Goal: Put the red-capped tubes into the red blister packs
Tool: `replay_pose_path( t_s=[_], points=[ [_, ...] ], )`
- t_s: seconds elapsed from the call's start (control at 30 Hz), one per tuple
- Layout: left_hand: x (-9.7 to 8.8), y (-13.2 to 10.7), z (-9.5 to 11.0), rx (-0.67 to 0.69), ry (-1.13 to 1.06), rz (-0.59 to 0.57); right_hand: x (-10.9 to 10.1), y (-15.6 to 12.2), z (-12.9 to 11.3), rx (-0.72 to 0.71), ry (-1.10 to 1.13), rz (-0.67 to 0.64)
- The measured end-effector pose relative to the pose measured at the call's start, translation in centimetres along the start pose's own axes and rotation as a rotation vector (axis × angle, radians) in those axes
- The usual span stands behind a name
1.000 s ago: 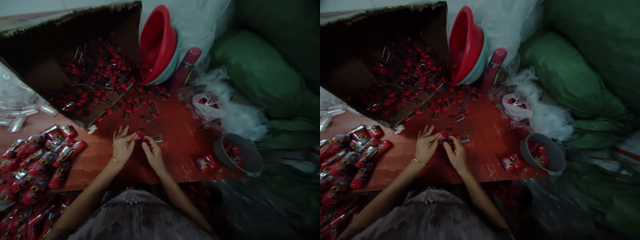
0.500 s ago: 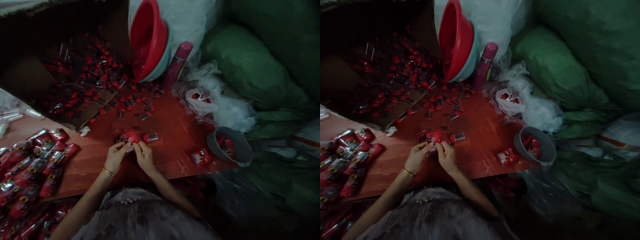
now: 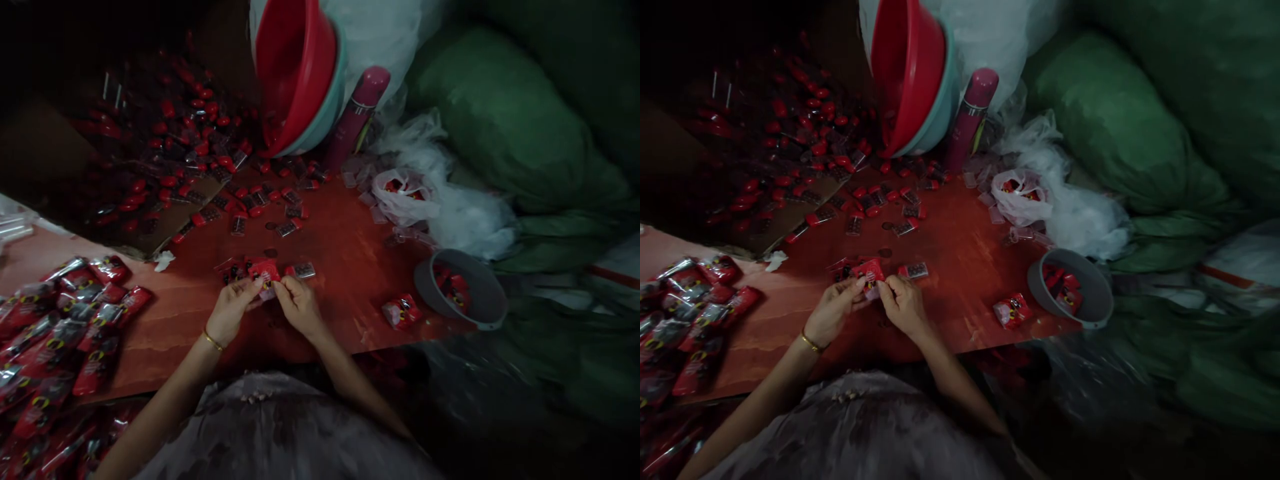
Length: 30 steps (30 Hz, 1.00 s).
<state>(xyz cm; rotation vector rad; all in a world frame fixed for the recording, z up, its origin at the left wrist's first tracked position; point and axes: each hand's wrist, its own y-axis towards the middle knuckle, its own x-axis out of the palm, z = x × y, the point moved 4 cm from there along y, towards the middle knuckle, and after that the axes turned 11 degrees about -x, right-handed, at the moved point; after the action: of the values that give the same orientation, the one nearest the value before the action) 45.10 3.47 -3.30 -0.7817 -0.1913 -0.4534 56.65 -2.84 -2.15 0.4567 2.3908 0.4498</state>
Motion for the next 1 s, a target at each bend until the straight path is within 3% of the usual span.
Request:
replay_pose_path(
  t_s=[0.1, 0.27, 0.43, 0.53, 0.63, 0.77, 0.87, 1.0],
  points=[
    [0.7, 0.1, 0.4, -0.022, 0.084, -0.060, -1.0, 0.9, 0.3, -0.058, -0.011, -0.104],
    [-0.2, 0.6, 1.6, 0.076, -0.015, 0.077, -3.7, 1.5, 2.0, -0.089, -0.122, -0.155],
    [-1.1, 0.8, 2.0, -0.044, -0.144, 0.075, -5.4, 0.2, 5.9, -0.129, -0.399, -0.342],
    [-0.9, 0.8, 1.5, -0.104, -0.160, 0.045, -5.3, -0.8, 7.0, -0.111, -0.446, -0.310],
    [-0.5, 0.8, 1.1, -0.128, -0.170, 0.031, -4.9, -2.0, 6.5, -0.023, -0.360, -0.166],
    [-0.3, 0.7, 0.9, -0.119, -0.165, 0.037, -4.5, -3.9, 4.7, 0.240, 0.061, 0.050],
    [-0.1, 0.5, 0.6, -0.110, -0.137, 0.029, -4.2, -4.6, 2.6, 0.324, 0.274, 0.064],
    [0.2, 0.2, 0.3, -0.075, -0.090, 0.019, -4.7, -4.3, 0.5, 0.243, 0.203, 0.006]
  ],
)
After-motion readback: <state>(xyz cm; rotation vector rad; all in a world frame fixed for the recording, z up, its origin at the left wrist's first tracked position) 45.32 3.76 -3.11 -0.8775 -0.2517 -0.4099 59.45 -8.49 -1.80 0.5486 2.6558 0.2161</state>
